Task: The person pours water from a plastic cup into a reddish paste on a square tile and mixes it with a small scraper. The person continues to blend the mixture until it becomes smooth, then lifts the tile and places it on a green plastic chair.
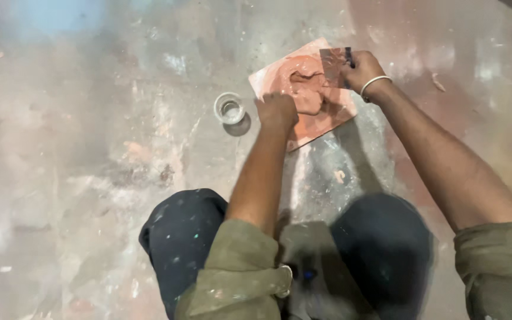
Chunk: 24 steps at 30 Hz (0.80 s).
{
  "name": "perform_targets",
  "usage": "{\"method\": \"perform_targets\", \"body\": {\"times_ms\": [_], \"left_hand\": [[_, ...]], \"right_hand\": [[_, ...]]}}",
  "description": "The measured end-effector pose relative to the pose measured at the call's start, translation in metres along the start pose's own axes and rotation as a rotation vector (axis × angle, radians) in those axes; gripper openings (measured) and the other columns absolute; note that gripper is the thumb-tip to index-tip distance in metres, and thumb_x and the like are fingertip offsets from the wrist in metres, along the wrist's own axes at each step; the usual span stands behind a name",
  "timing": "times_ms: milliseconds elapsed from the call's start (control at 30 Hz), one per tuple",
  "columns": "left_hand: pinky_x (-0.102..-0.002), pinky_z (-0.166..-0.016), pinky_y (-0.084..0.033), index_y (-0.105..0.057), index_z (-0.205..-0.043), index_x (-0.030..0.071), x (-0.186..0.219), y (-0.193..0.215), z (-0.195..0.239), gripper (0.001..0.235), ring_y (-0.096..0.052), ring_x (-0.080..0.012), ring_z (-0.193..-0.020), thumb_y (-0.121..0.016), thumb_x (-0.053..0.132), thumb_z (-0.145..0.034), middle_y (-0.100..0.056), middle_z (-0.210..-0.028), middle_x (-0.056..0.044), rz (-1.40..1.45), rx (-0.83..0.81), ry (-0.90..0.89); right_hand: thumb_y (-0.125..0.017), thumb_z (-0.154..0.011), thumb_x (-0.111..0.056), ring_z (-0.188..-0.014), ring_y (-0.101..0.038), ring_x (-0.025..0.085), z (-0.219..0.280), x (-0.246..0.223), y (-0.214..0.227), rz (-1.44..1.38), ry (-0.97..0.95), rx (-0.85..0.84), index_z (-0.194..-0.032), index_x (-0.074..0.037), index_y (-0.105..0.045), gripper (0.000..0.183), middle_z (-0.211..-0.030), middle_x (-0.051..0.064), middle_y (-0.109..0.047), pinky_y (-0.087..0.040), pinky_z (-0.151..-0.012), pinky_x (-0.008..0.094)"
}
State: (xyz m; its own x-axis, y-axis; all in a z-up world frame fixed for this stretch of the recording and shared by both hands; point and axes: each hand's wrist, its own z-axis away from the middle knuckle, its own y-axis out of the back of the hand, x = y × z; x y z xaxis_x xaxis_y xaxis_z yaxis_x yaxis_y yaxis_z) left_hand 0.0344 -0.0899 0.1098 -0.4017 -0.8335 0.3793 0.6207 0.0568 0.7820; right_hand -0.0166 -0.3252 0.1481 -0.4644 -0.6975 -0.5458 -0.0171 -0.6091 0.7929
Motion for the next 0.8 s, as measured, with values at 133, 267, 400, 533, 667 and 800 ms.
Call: {"method": "perform_targets", "body": {"times_ms": [133,267,400,533,667,800], "left_hand": [[-0.059,-0.118,-0.028,-0.043,-0.147,0.005,0.009,-0.041,-0.010,0.062,-0.033,-0.0317,-0.149,-0.060,0.018,-0.089,-0.037,-0.160,-0.014,0.307,0.014,0.058],[-0.054,-0.121,-0.025,-0.034,-0.154,0.003,-0.001,-0.082,-0.037,0.072,-0.024,-0.0312,-0.154,-0.059,0.019,-0.088,-0.027,-0.166,-0.015,0.306,0.151,0.105],[-0.051,-0.120,-0.022,-0.035,-0.151,0.001,-0.019,-0.107,-0.053,0.078,-0.026,-0.0310,-0.151,-0.061,0.021,-0.080,-0.028,-0.163,-0.015,0.233,0.266,0.090],[-0.051,-0.121,-0.024,-0.040,-0.150,0.001,-0.041,-0.106,-0.055,0.068,-0.029,-0.0314,-0.153,-0.057,0.014,-0.086,-0.032,-0.165,-0.015,0.198,0.330,0.092],[-0.049,-0.122,-0.028,-0.043,-0.150,-0.001,-0.042,-0.114,-0.055,0.067,-0.032,-0.0323,-0.153,-0.055,0.008,-0.085,-0.035,-0.165,-0.016,0.261,0.380,0.078],[-0.051,-0.120,-0.027,-0.043,-0.148,-0.002,-0.050,-0.108,-0.052,0.069,-0.030,-0.0340,-0.151,-0.058,0.010,-0.082,-0.033,-0.163,-0.017,0.280,0.339,0.081]], "right_hand": [[-0.058,-0.094,-0.015,-0.072,-0.068,0.036,-0.017,-0.014,0.018,0.194,0.008,-0.014,-0.099,0.004,-0.068,0.022,-0.083,0.028,-0.067,-0.052,-0.069,0.046],[-0.056,-0.091,-0.014,-0.080,-0.067,0.044,-0.038,0.012,0.001,0.264,0.074,-0.080,-0.099,0.004,-0.068,0.023,-0.088,0.029,-0.068,-0.052,-0.075,0.050],[-0.059,-0.092,-0.019,-0.090,-0.066,0.047,-0.060,0.039,-0.023,0.385,0.126,-0.069,-0.101,0.002,-0.070,0.024,-0.096,0.028,-0.070,-0.052,-0.080,0.054],[-0.060,-0.093,-0.022,-0.095,-0.067,0.045,-0.080,0.034,-0.062,0.501,-0.044,-0.022,-0.098,-0.005,-0.074,0.023,-0.101,0.023,-0.072,-0.053,-0.081,0.056],[-0.058,-0.088,-0.016,-0.092,-0.066,0.042,-0.090,0.029,-0.096,0.420,0.066,0.203,-0.096,-0.005,-0.074,0.021,-0.098,0.019,-0.073,-0.052,-0.073,0.055],[-0.060,-0.092,-0.014,-0.093,-0.067,0.038,-0.094,0.013,-0.110,0.422,0.315,0.048,-0.096,-0.012,-0.077,0.018,-0.094,0.014,-0.074,-0.053,-0.084,0.048]]}}
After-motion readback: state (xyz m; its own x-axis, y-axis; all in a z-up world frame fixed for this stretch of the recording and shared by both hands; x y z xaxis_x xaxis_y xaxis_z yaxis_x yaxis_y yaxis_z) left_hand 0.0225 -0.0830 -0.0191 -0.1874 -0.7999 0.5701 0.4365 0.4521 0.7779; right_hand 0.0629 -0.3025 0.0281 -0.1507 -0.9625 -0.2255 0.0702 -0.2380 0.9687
